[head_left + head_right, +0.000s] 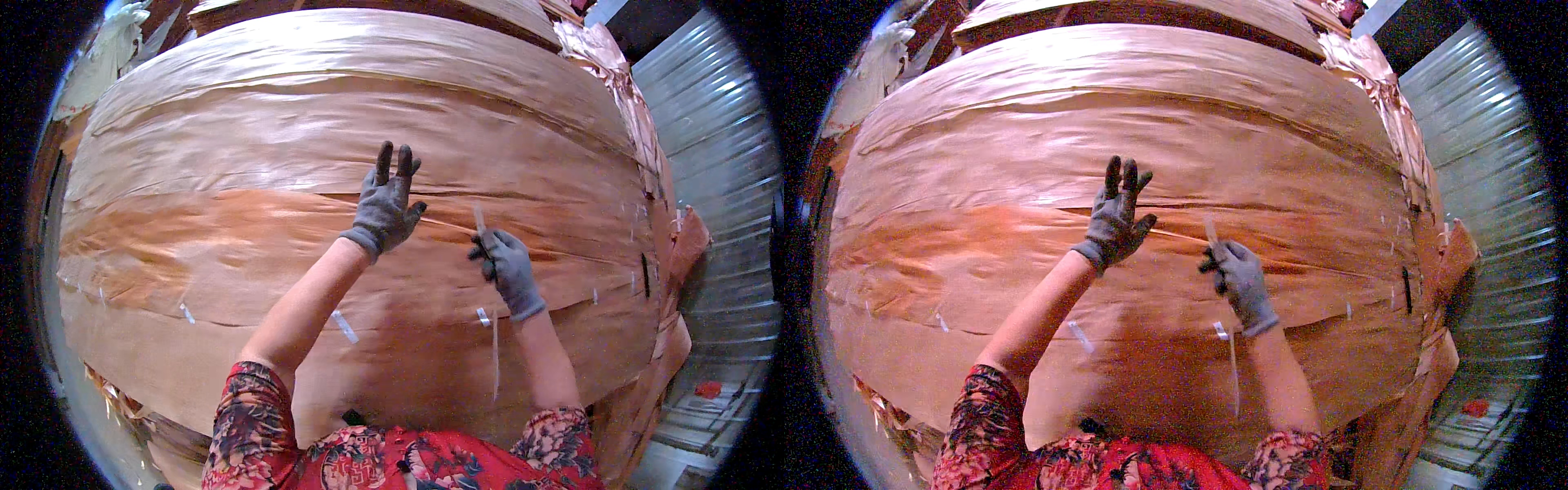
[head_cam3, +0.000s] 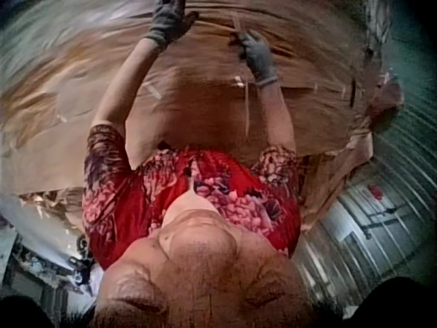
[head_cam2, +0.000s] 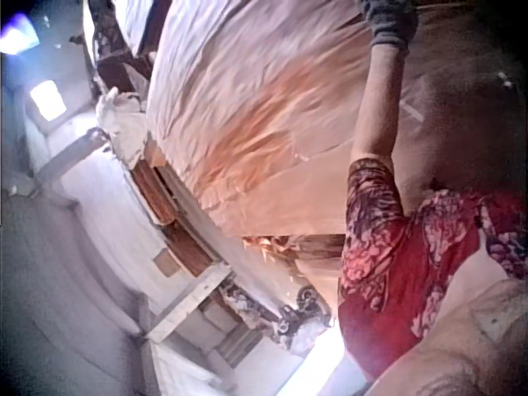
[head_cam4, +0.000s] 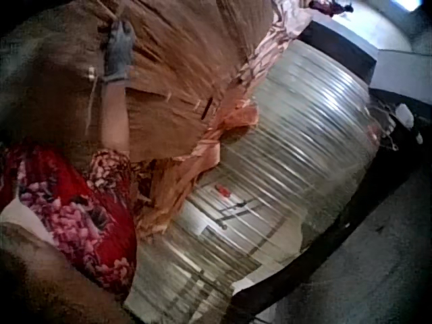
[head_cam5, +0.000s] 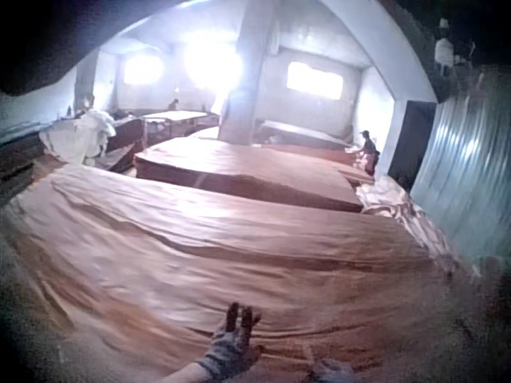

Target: The person uses a utility knife to cut strips of white tape and secures thin wooden veneer sheets onto a large curved wooden structure. They repeatedly lift, align, and tape the veneer layers, smoothing them down to ensure adhesion. The person also uses a metal bar to assist in positioning the veneer and handles a roll of tape throughout the process.

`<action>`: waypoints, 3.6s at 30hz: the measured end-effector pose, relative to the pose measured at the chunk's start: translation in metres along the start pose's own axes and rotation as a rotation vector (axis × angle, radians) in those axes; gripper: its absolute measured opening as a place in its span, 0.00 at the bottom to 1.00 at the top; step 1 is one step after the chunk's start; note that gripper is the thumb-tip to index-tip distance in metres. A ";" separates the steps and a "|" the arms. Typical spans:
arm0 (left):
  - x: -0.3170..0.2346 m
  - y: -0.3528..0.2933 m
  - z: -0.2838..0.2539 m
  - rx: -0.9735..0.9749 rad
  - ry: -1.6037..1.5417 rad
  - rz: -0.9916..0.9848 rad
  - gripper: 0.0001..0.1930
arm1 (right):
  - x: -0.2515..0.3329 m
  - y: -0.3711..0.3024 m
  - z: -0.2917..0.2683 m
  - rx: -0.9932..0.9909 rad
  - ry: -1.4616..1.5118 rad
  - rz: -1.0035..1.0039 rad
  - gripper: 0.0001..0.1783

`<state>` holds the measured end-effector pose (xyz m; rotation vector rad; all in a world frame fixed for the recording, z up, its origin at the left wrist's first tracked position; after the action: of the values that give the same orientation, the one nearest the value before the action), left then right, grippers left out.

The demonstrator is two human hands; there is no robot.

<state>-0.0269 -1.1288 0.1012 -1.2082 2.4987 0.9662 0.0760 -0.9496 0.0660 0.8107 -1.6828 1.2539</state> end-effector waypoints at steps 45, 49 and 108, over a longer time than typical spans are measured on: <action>-0.055 0.044 0.076 0.106 -0.068 0.102 0.42 | -0.030 0.130 -0.160 -0.147 -0.099 0.099 0.12; -0.111 0.082 0.106 0.056 -0.136 0.238 0.41 | -0.020 0.134 -0.150 -0.116 -0.275 0.096 0.12; 0.149 -0.117 -0.085 0.183 0.407 -0.323 0.32 | 0.000 -0.028 0.195 0.300 -0.110 -0.163 0.14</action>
<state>-0.0262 -1.3287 0.0463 -1.8190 2.4831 0.4357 0.0503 -1.1442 0.0533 1.1911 -1.4972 1.3868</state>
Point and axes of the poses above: each hand's wrist, its own y-axis towards the middle knuckle, its own z-axis out of the palm, x = y × z, the point moved 10 cm from there along y, towards the middle knuckle, and after that the axes turned 3 degrees about -x, right-handed, at the moved point
